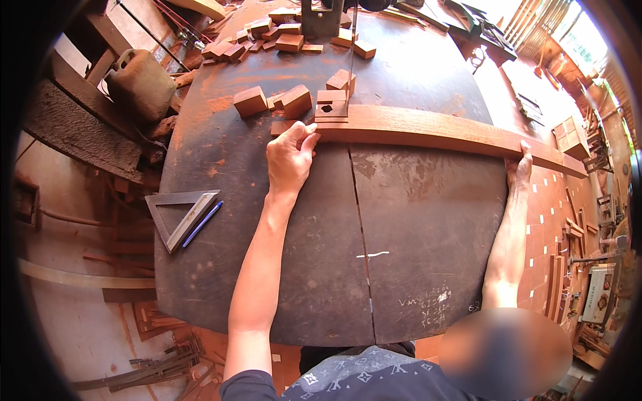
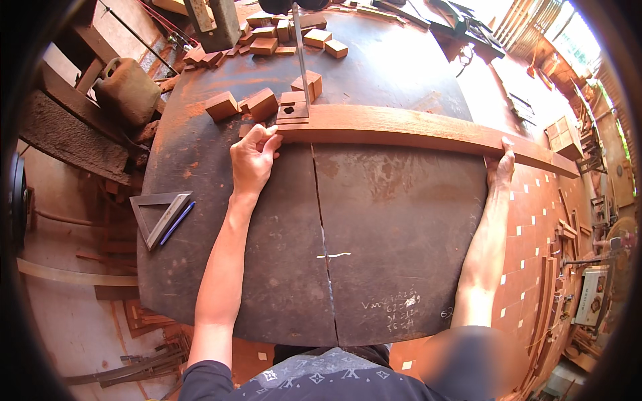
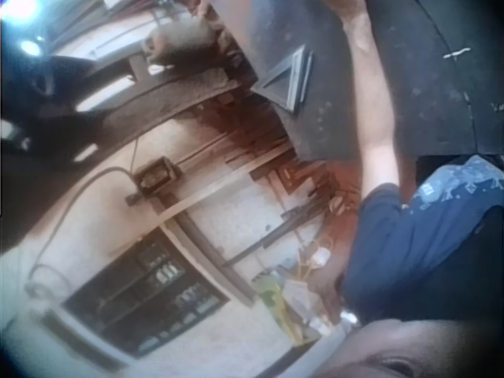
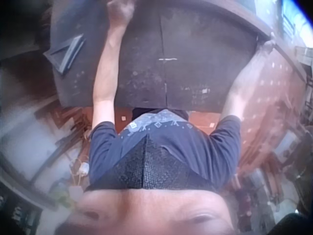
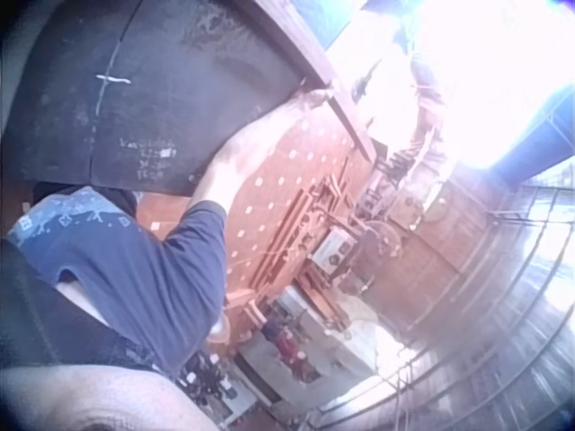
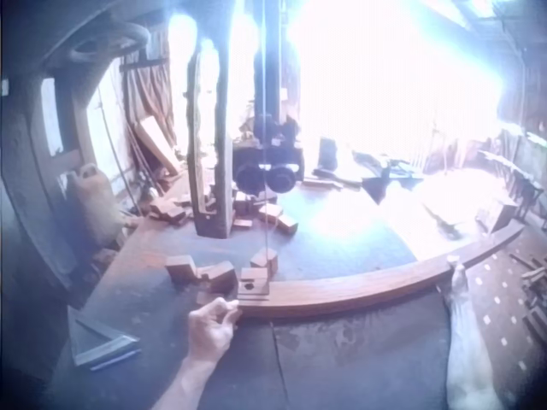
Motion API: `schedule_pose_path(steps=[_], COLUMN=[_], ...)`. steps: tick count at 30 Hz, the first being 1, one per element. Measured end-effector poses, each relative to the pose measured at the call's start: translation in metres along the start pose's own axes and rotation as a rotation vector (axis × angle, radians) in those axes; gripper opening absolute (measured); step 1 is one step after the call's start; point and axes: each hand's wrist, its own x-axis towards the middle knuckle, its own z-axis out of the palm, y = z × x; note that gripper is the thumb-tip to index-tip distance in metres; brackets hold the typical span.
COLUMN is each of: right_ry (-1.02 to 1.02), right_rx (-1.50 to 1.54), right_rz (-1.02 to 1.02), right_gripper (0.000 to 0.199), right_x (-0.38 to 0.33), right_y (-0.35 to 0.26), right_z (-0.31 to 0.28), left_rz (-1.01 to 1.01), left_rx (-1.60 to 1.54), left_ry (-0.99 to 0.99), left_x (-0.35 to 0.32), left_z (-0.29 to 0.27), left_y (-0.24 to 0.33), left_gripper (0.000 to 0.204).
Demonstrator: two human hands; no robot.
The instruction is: The person positions a wooden plank on a band saw table, marks it with a pencil and set square, then cuts the plank using the band saw. The person repeats this process for multiple planks, measuring and marking each before cutting.
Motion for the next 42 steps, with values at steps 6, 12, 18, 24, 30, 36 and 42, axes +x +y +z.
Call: schedule_pose_path(steps=[6,12,18,24,30,36,42], right_ry=[-0.012,0.027,0.113,0.190,0.131,0.155,0.105], right_rx=[0.012,0.023,0.028,-0.013,0.059,0.035,0.035], right_rz=[0.010,-0.014,-0.041,-0.101,-0.110,-0.130,-0.133], right_gripper=[0.047,0.046,0.051,0.060,0.059,0.059,0.057], right_x=[0.009,-0.013,-0.010,0.029,0.030,0.022,0.026], right_y=[-0.008,-0.003,-0.012,-0.016,-0.005,-0.019,-0.018], right_z=[-0.018,0.011,0.017,0.000,0.019,0.014,0.012], left_rz=[-0.007,-0.024,0.119,0.114,0.154,0.135,0.157], left_rx=[-0.010,0.087,0.094,0.061,0.079,0.100,0.097], left_ry=[-0.015,-0.064,-0.119,-0.142,-0.074,-0.102,-0.093], left_x=[0.002,0.001,-0.004,0.001,-0.001,0.004,0.005], left_z=[0.005,-0.004,-0.006,0.008,0.014,0.024,0.029], left_y=[-0.001,-0.005,0.001,0.017,0.013,0.011,0.003], left_gripper=[0.013,0.004,0.004,0.017,0.015,0.005,0.004])
